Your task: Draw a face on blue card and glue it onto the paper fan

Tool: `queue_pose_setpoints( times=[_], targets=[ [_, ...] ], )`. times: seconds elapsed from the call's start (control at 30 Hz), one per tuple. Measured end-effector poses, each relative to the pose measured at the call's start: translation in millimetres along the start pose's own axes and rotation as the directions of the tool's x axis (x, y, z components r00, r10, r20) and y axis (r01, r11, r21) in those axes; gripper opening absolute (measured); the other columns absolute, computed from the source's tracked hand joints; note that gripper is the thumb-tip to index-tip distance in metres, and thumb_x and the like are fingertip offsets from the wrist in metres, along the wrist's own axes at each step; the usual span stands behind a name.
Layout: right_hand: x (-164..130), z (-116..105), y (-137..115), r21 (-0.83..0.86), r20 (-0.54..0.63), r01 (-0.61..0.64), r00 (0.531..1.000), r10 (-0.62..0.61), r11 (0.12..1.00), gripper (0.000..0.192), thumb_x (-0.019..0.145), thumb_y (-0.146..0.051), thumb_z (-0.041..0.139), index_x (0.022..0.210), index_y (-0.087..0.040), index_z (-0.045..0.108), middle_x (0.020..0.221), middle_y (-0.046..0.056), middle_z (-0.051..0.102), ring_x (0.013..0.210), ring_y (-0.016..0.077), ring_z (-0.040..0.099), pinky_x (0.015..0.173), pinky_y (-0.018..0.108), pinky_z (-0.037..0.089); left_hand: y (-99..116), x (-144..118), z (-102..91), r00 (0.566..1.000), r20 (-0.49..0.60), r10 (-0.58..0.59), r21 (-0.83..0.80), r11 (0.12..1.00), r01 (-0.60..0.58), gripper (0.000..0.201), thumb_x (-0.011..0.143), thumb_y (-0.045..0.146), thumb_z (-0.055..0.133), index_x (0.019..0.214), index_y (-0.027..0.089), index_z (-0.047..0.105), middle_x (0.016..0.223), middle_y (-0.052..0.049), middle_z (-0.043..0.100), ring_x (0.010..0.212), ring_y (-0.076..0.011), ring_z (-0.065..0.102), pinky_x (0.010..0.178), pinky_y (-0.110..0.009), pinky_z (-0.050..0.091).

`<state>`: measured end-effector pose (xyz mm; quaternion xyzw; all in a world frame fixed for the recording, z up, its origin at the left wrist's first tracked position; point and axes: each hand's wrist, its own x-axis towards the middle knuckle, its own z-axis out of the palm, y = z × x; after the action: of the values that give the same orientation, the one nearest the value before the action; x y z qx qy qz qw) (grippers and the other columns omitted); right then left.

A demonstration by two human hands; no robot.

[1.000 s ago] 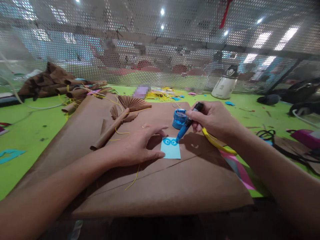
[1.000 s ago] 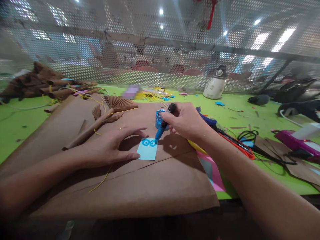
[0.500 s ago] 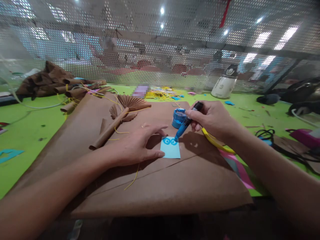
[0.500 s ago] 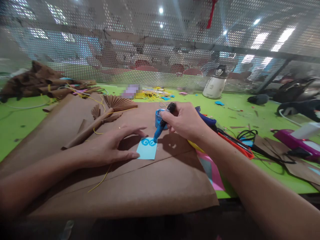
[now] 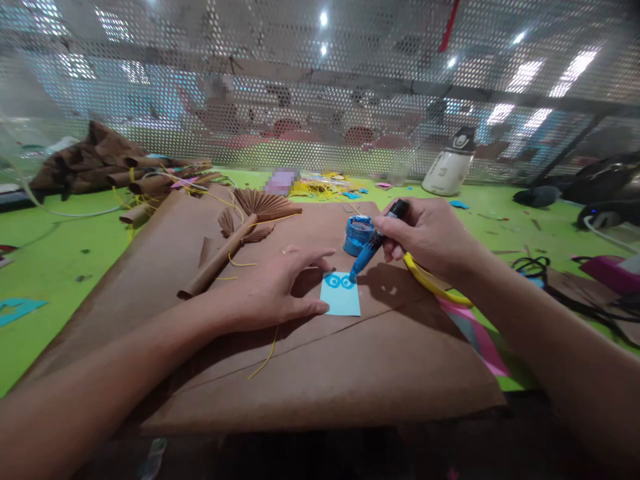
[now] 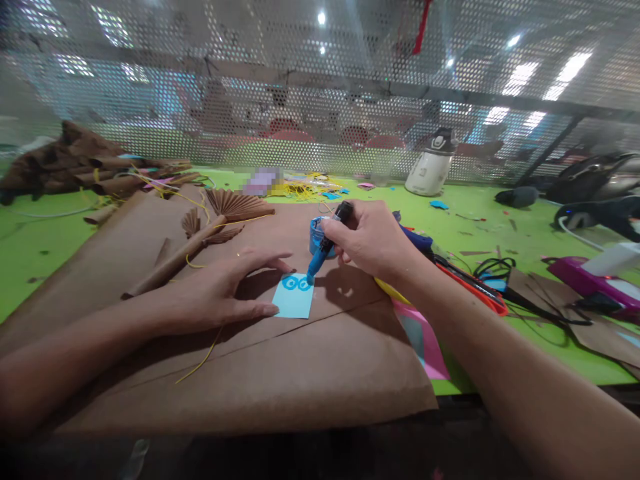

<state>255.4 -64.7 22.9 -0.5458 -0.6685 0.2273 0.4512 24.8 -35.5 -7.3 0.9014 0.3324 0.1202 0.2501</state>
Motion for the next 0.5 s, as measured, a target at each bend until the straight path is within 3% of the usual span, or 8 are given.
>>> queue_pose_setpoints(
  times=[0.3, 0.5],
  targets=[
    [0.2, -0.4, 1.8, 0.021, 0.036, -0.006, 0.999, 0.005, 1.0, 0.028, 0.079, -0.023, 0.065, 0.053, -0.022, 0.053, 0.043, -0.002, 0.056, 0.037, 0.0097, 0.052, 0.04, 0.023, 0.04, -0.4, 0.5, 0.0, 1.0, -0.012, 0.01, 0.016, 1.0, -0.01, 0.067, 0.078, 0.038, 0.068, 0.137, 0.028, 0.04, 0.128, -0.004, 0.058, 0.122, -0.0245, 0.048, 0.105, -0.041, 0.036],
    [0.1, -0.2, 2.0, 0.008, 0.001, 0.004, 1.0, -0.004, 1.0, 0.03, 0.081, -0.024, 0.063, 0.053, -0.022, 0.052, 0.044, -0.002, 0.056, 0.038, 0.0103, 0.052, 0.041, 0.024, 0.041, -0.7, 1.2, 0.1, 1.0, -0.006, 0.014, 0.017, 1.0, -0.013, 0.068, 0.079, 0.039, 0.068, 0.139, 0.027, 0.038, 0.13, -0.004, 0.057, 0.123, -0.0249, 0.046, 0.105, -0.041, 0.036]
  ],
)
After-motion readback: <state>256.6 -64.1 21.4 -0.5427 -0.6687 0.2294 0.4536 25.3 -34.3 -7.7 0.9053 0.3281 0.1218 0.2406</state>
